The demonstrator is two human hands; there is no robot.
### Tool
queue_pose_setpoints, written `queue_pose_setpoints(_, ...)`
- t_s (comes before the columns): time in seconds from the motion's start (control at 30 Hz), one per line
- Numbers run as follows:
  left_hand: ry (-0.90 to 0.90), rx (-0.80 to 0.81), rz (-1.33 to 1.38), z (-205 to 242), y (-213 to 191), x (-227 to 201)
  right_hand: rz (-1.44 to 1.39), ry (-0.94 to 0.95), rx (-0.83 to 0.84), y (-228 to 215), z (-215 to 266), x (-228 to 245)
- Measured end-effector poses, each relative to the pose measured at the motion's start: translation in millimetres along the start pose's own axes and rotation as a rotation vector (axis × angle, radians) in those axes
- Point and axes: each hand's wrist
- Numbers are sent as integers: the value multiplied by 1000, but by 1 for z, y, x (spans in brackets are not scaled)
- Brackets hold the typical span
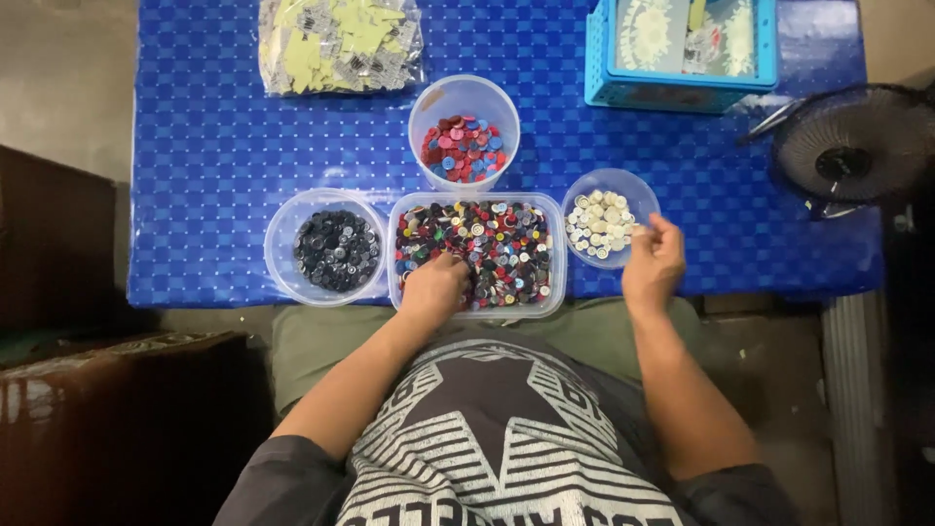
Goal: Sorting a variety of buttons from a large central container into smaller bowls based on color and size.
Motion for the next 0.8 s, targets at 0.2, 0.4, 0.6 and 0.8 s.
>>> queue_pose_setpoints(0.2, 4, 6, 23, -6, -4, -3, -26, -299, 226, 41, 51, 25)
queue_pose_setpoints(0.4, -434, 324, 358, -5, -14, 5, -20, -511, 676, 96, 93, 8)
queue_pose_setpoints(0.6, -344, 74, 159, 10, 2, 10, 361, -797, 662, 117, 89, 17)
queue_pose_setpoints(0.8, -330, -123, 198, 8, -3, 13, 332, -767, 704, 127, 84, -1)
Point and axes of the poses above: each hand's wrist, its own z-axis away from the middle knuckle, its own y-axis out of the palm, x = y × z, and after that the axes turned 12 degrees about -z, right-handed
